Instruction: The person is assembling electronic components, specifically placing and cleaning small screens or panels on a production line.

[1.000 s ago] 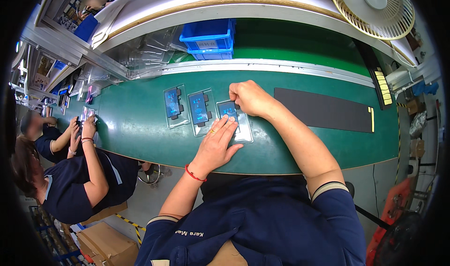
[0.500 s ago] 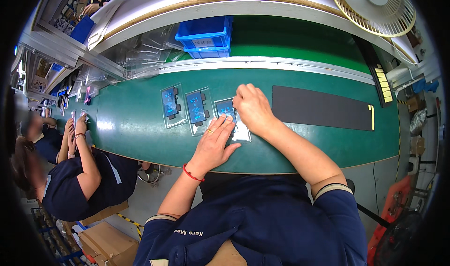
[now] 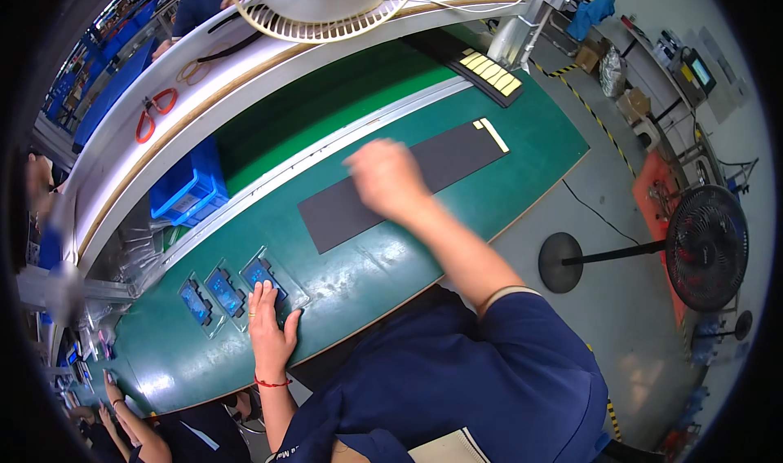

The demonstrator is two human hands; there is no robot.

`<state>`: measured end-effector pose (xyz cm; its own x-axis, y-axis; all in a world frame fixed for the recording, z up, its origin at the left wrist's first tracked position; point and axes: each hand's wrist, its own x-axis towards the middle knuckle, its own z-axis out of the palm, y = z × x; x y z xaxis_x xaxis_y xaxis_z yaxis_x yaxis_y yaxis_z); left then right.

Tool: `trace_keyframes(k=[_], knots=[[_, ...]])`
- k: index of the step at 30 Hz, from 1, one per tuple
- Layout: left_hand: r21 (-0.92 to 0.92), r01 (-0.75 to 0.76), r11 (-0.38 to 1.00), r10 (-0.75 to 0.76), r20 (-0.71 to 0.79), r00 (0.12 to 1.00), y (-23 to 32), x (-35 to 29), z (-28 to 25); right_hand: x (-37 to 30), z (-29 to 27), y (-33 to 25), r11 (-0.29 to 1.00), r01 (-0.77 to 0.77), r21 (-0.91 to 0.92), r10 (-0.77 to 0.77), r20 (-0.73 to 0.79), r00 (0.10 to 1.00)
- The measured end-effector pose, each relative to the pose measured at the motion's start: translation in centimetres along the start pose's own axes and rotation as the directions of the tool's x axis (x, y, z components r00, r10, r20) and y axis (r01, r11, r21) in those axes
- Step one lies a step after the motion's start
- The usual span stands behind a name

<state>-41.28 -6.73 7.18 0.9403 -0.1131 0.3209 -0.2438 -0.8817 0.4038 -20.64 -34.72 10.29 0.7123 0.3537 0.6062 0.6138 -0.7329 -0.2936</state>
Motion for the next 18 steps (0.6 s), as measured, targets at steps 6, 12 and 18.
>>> trace_keyframes(k=[6, 12, 18], knots=[[0.007, 0.008, 1.000, -0.008, 0.007, 1.000, 0.0, -0.1, 0.0, -5.9, -9.5, 20.3, 0.829, -0.528, -0.184, 0.546, 0.069, 0.835], [-0.023, 0.021, 1.000, -0.020, 0.013, 1.000, 0.2, 0.1, 0.0, -5.2, -10.4, 24.6, 0.944, -0.308, -0.116, 0.327, 0.422, 0.845], [-0.046, 0.028, 0.999, -0.030, -0.033, 0.999, -0.3, 0.2, 0.5, -2.7, -10.8, 28.1, 0.910, -0.401, -0.109, 0.364, 0.674, 0.642]])
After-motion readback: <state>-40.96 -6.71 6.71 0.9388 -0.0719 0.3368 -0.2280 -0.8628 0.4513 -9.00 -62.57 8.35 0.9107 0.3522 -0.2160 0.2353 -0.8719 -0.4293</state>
